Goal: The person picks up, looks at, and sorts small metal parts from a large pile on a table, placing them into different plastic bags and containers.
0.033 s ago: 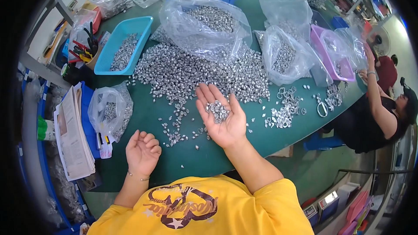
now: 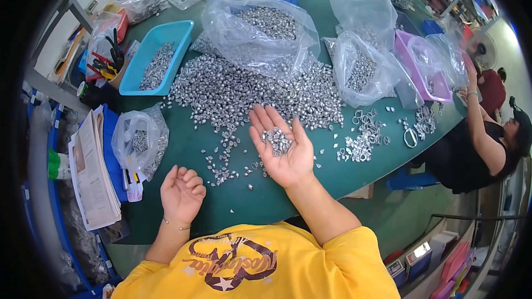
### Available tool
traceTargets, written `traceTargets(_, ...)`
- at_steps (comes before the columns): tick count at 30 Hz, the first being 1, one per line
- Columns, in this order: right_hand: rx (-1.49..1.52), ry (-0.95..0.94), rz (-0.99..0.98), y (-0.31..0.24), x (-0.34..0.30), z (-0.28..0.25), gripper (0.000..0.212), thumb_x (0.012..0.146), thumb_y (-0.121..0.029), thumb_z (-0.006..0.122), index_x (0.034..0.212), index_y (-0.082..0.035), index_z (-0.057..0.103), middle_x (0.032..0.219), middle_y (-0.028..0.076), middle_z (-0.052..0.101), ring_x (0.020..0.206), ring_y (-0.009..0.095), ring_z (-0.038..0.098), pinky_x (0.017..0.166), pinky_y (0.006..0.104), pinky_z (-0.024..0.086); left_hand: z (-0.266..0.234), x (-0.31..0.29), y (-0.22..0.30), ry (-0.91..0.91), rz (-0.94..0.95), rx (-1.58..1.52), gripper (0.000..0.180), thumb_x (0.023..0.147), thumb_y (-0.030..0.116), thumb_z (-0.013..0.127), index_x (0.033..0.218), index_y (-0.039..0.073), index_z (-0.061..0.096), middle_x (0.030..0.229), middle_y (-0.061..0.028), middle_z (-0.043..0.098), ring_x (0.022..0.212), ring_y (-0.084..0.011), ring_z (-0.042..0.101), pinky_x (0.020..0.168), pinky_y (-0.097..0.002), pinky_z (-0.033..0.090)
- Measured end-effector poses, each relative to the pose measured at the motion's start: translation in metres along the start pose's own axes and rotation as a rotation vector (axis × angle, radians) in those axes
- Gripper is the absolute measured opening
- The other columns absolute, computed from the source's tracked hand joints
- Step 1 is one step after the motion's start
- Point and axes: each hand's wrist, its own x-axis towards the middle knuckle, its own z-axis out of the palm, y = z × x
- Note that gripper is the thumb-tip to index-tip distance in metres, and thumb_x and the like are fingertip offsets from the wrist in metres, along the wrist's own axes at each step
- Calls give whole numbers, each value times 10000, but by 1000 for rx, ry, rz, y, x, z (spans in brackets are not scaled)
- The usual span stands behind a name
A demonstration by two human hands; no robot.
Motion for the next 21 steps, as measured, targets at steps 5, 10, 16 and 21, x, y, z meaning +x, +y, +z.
traceTargets(5,-17,-33,-8,0,3,-2,517,957,-341,275,1324,21,321,1416,173,272,1336,295,206,1068,431,257,0,1,0,42,-7,7,226,906,263,442,785,94,531,707,-19,459,618,-141,432,575,-280,366)
traceTargets(10,-55,12,-38,-7,4,-1,486,950,-322,331,1280,33,370,1379,184,324,1286,313,307,1042,423,317,6,5,-4,-16,-25,-14,263,922,271,411,794,76,534,704,-21,444,636,-140,428,579,-280,352)
traceTargets(16,-243,348,122,-35,2,-18,299,895,-404,487,745,-146,464,617,-38,345,451,65,261,371,193,190,-1,1,-2,13,-19,-10,252,922,271,416,802,80,529,695,-16,429,628,-137,427,573,-279,349)
traceTargets(21,-462,327,-304,-96,7,7,507,882,-522,426,539,-178,278,486,-51,221,385,84,189,323,221,138,4,2,-6,51,8,19,234,911,251,435,777,85,530,684,-19,449,606,-137,430,551,-278,353)
